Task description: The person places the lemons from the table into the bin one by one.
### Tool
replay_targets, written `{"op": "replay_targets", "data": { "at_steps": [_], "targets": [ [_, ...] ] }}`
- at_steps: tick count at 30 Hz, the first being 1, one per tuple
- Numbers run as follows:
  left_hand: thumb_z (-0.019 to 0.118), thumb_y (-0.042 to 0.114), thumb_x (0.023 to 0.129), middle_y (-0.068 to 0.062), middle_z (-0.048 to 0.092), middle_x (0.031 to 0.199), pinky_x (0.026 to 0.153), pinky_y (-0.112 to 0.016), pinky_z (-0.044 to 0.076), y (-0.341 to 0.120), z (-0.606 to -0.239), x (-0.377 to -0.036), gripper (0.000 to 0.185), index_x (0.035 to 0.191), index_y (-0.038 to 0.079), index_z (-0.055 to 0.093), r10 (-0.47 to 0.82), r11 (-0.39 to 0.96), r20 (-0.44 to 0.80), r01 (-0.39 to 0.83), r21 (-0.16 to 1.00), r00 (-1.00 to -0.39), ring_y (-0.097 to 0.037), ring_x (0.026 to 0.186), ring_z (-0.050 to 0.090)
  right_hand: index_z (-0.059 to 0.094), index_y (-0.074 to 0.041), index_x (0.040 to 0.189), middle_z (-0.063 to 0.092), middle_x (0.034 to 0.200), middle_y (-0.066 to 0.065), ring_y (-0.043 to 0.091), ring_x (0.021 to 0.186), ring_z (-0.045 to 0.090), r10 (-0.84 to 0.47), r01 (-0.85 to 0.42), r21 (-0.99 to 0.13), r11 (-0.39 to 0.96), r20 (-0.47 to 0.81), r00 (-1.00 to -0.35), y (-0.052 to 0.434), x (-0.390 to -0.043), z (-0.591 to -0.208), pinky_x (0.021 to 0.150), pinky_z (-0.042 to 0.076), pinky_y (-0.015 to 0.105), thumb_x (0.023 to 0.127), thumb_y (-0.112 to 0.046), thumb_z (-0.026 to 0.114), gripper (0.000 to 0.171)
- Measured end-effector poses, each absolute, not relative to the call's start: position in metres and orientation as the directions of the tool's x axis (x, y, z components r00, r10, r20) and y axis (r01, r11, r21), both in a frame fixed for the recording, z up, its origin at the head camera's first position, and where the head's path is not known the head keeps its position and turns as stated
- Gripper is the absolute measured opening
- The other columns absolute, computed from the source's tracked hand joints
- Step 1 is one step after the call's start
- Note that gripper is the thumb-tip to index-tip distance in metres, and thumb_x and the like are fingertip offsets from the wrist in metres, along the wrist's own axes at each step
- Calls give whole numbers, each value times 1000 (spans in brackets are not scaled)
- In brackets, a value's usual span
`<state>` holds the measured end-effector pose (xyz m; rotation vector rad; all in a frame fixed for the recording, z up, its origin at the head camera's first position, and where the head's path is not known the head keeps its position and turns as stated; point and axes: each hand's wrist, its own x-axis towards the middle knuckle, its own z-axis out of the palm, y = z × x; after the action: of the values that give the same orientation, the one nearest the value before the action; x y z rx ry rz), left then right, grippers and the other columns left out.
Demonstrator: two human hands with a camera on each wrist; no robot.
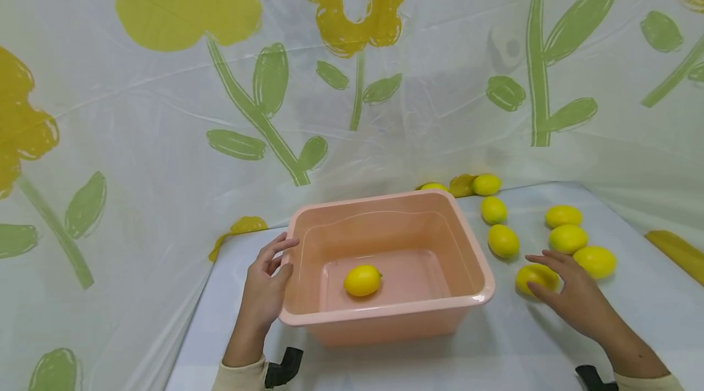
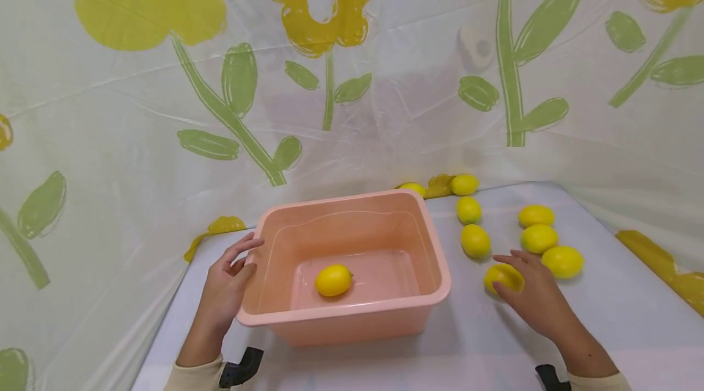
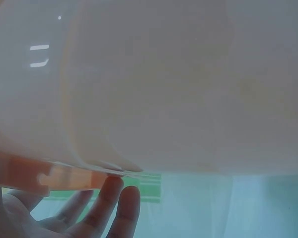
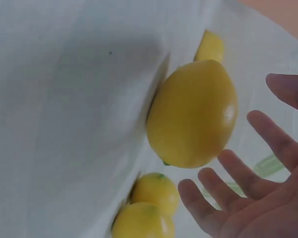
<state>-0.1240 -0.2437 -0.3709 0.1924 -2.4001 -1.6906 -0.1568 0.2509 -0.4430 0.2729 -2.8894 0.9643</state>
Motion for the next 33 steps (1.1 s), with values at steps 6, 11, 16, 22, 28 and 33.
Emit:
{"op": "replay_targets", "data": {
  "at_steps": [6, 11, 16, 22, 28, 33],
  "targets": [
    [48, 6, 97, 1, 36, 159, 85, -38, 60, -243, -369, -123, 38, 132, 12, 63, -213, 332, 96, 20, 943, -972, -32, 129, 56, 53, 1, 138, 35, 144, 43, 61, 128, 34, -157, -153, -579, 801, 44, -987, 253, -160, -448, 94, 34, 79, 86, -25, 76, 63],
    [48, 6, 97, 1, 36, 159, 85, -38, 60, -243, -368, -123, 38, 132, 12, 63, -214, 325, 99, 24, 946, -972, -31, 129, 56, 50, 0, 142, 32, 146, 43, 61, 128, 33, -155, -118, -572, 812, -16, -988, 254, -161, -451, 94, 35, 79, 85, -27, 77, 68],
    [48, 6, 97, 0, 35, 159, 86, -40, 59, -243, -369, -123, 38, 132, 12, 63, -217, 323, 92, 17, 946, -972, -32, 130, 55, 48, 0, 143, 30, 147, 43, 62, 129, 33, -170, -116, -587, 801, -37, -985, 255, -161, -454, 94, 35, 78, 86, -27, 76, 69],
    [48, 5, 97, -1, 35, 160, 87, -40, 59, -243, -370, -123, 38, 132, 11, 63, -209, 318, 99, 28, 948, -973, -33, 129, 55, 48, -1, 144, 30, 147, 42, 61, 128, 35, -176, -123, -577, 807, -36, -984, 255, -161, -456, 94, 36, 77, 85, -24, 77, 69],
    [48, 5, 97, -2, 35, 160, 86, -38, 60, -243, -370, -123, 38, 132, 11, 63, -201, 322, 113, 43, 946, -973, -33, 128, 55, 47, -2, 144, 32, 144, 41, 59, 125, 36, -171, -128, -544, 830, -29, -985, 255, -162, -457, 95, 36, 77, 84, -18, 77, 69],
    [48, 5, 97, -1, 36, 159, 85, -37, 60, -243, -369, -123, 38, 131, 11, 63, -203, 317, 108, 39, 948, -973, -33, 128, 55, 46, -2, 145, 34, 140, 41, 56, 121, 39, -170, -131, -512, 849, -32, -985, 255, -163, -458, 94, 38, 75, 84, -16, 77, 70]
  ]
}}
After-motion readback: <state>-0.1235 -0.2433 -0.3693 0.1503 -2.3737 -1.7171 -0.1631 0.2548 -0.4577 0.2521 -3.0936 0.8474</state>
